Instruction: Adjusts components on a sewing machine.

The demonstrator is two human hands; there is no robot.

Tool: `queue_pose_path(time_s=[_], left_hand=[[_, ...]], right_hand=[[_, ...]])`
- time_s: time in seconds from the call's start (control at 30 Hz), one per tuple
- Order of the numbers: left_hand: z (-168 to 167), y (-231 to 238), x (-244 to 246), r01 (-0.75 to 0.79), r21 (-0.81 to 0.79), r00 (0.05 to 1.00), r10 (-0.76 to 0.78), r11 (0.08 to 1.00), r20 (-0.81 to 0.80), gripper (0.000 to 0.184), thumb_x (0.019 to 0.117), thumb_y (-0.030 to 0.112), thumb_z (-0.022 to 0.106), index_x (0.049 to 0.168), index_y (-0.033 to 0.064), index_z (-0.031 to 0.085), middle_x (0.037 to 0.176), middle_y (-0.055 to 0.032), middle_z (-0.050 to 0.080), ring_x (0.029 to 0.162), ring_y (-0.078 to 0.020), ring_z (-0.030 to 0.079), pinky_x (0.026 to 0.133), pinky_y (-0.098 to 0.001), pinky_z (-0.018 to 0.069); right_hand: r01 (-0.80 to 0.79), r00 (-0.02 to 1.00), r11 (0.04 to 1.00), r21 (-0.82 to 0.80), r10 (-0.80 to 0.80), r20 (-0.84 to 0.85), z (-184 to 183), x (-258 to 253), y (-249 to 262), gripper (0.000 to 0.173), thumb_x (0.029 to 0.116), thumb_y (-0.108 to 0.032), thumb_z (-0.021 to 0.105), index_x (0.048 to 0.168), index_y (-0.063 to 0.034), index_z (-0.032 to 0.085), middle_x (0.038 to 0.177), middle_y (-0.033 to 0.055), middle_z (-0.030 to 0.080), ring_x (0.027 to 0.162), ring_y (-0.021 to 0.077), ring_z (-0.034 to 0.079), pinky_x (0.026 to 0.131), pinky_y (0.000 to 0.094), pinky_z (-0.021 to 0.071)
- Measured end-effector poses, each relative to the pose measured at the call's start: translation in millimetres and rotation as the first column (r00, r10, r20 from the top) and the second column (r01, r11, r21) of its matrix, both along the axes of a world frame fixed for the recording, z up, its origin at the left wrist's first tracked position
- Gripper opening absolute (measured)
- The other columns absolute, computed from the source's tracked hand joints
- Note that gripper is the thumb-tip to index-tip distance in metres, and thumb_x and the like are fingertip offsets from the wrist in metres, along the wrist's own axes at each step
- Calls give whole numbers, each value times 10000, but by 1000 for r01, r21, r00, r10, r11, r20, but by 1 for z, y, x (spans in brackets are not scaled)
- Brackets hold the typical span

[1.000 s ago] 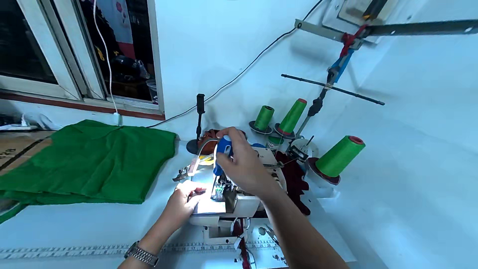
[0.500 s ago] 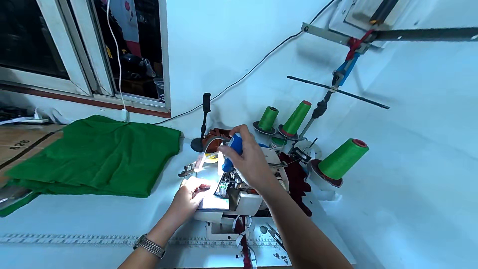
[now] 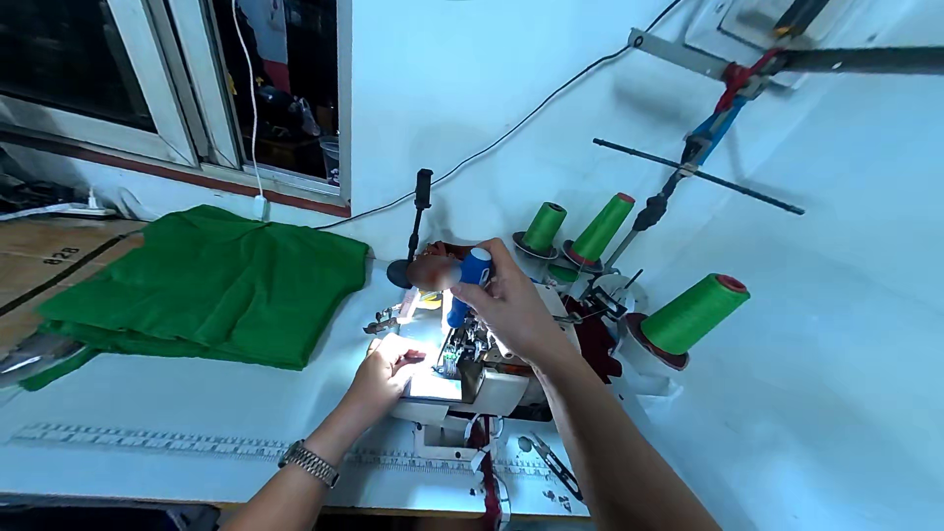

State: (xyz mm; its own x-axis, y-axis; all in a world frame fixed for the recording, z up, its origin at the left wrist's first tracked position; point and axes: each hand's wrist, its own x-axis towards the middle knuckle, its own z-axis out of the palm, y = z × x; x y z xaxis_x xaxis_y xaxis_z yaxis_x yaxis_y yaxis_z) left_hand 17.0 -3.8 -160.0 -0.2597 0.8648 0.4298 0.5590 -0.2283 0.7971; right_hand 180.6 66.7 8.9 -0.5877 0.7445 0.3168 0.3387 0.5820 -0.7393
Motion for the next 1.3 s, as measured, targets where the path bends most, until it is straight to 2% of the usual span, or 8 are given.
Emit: queue_pose_path(time_s=[0.17,0.3,0.37,0.5,0.6,0.8,0.87,1.3], left_hand=[[1,0,1,-4,0,1000,4,1000,7,184,932,0,612,1037,56,752,1082,-39,684,1063,-191,589,948,-401,460],[3,0,1,1,-25,1000,-1,1000,12,186,941,3,610,1043,58,756,1094,-46,686,1085,-207,580,958,-416,450],[6,0,2,5,-47,1000,-4,999,20,179,940,-10,617,1037,52,755,1094,-54,684,1088,-214,580,961,-418,450],[10,0,1,22,-83,1000,-21,996,13,208,934,-33,595,1018,62,760,1097,-49,684,1105,-217,571,985,-426,430],[13,1,2,26,-130,1000,-24,991,15,194,934,-2,616,1024,81,767,1080,-43,687,1122,-234,558,983,-450,413],[17,2,8,-24,-193,1000,22,981,-13,151,933,94,687,1062,104,765,1094,-71,665,1162,-308,546,947,-595,392],[19,0,12,-52,-203,998,46,978,-34,170,928,97,679,1069,122,771,1105,-69,672,1183,-328,538,961,-628,376],[9,2,12,-47,-113,999,49,992,11,140,914,85,689,1017,133,771,1067,-33,665,1146,-289,547,929,-614,383]], right_hand=[[79,995,996,49,-76,-57,-3,-3,-8,534,921,-28,595,1425,-108,436,1218,156,605,923,239,667,722,427,562],[53,997,991,121,-46,-59,-12,-3,-5,519,967,-261,708,1425,-133,501,1208,143,611,983,247,653,789,452,555],[27,998,994,109,-21,-55,-11,-3,-8,520,990,-231,683,1458,-107,493,1256,165,623,1018,253,670,836,456,564],[28,997,996,82,-22,-75,-11,-2,-12,422,1022,-139,562,1428,-81,462,1099,146,656,853,220,685,745,412,574],[30,997,994,105,-22,-80,-15,1,-9,452,1002,-138,527,1443,-81,446,1052,129,656,857,207,670,736,398,558],[33,992,993,111,-19,-121,-13,6,-11,449,995,-147,523,1436,-101,456,1013,95,648,801,164,652,690,358,551],[32,989,992,125,-13,-147,-12,8,-12,439,1000,-141,534,1430,-91,459,1042,96,665,844,157,677,721,349,572],[-4,989,994,111,20,-147,-21,12,-10,450,1006,-131,533,1446,-87,447,1075,103,665,879,144,681,746,324,573]])
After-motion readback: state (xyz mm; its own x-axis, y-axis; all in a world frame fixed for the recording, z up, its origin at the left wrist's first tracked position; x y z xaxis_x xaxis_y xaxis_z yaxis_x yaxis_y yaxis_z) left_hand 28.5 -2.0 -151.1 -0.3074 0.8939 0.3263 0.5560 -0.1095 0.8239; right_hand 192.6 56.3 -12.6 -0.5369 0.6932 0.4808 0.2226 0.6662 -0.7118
